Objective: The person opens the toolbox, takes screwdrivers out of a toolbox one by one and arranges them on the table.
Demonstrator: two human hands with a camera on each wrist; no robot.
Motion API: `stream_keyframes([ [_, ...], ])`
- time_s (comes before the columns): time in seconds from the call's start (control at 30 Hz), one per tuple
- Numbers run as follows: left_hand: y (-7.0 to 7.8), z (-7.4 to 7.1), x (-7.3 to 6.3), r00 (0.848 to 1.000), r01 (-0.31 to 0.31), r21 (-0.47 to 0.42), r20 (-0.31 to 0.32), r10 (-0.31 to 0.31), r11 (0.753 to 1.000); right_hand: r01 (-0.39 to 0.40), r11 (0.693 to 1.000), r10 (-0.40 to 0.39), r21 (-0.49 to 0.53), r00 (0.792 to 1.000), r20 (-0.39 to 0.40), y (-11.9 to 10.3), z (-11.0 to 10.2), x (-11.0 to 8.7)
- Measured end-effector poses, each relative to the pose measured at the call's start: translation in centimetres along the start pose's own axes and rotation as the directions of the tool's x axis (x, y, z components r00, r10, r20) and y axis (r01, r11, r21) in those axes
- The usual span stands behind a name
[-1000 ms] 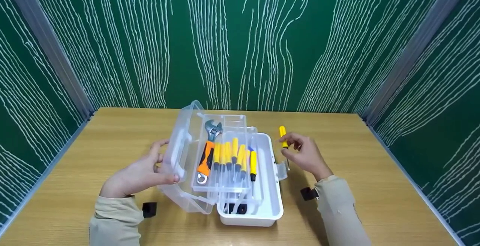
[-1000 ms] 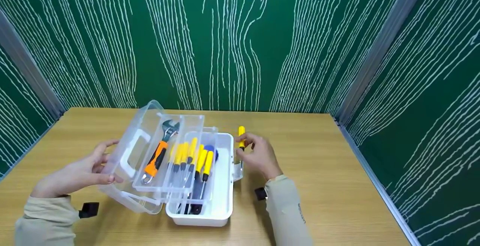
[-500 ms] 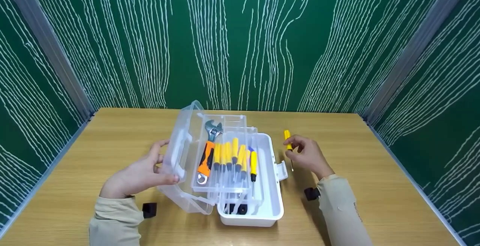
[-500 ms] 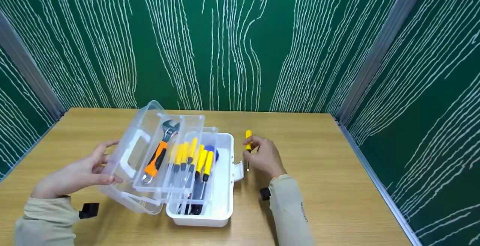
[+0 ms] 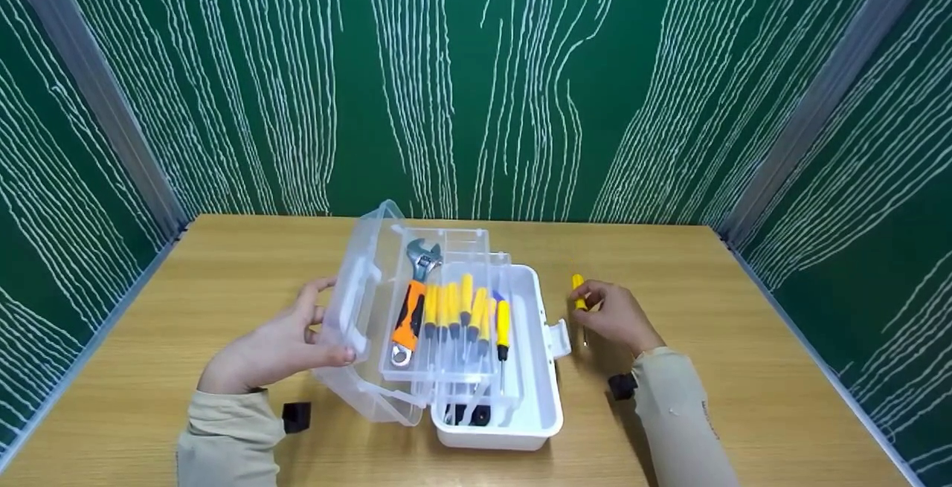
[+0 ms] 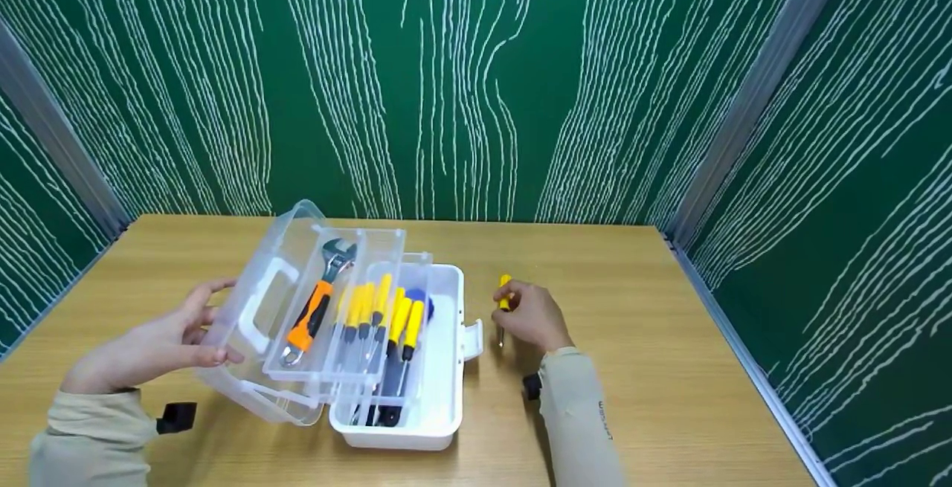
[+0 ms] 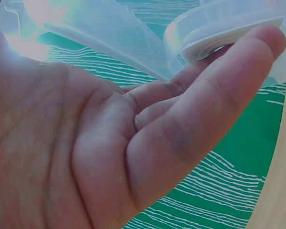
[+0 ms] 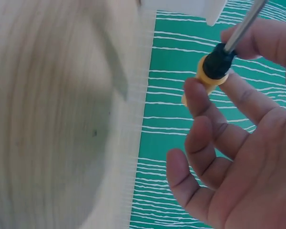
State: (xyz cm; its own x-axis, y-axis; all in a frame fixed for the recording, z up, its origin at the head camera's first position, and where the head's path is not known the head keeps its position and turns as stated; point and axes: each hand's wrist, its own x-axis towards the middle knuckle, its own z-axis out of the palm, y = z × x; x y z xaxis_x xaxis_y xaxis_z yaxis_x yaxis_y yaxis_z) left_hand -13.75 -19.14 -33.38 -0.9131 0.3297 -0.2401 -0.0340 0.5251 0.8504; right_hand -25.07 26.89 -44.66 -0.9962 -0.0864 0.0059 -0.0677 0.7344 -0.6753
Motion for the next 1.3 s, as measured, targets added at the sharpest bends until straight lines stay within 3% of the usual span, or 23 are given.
stream_keyframes([
  [0.33,0.2,0.0,0.0,1.0,0.017,-0.019,0.0,-0.017,1.0,-0.11,0.993,0.112,-0.045,0.993,0.047,0.5,-0.1,0.1],
  [0.57,0.2,0.0,-0.1,1.0,0.025,-0.028,0.002,-0.025,0.999,-0.089,0.994,0.093,-0.065,0.994,0.065,0.9,-0.1,0.3],
  [0.83,0.1,0.0,0.0,0.999,0.048,-0.036,0.001,-0.048,0.998,-0.116,0.989,0.125,-0.094,0.987,0.101,1.3,0.0,0.4],
  [1.3,0.3,-0.1,-0.2,1.0,0.023,-0.006,-0.008,-0.023,1.0,-0.08,0.978,0.1,-0.194,0.99,0.099,1.6,0.5,0.4],
])
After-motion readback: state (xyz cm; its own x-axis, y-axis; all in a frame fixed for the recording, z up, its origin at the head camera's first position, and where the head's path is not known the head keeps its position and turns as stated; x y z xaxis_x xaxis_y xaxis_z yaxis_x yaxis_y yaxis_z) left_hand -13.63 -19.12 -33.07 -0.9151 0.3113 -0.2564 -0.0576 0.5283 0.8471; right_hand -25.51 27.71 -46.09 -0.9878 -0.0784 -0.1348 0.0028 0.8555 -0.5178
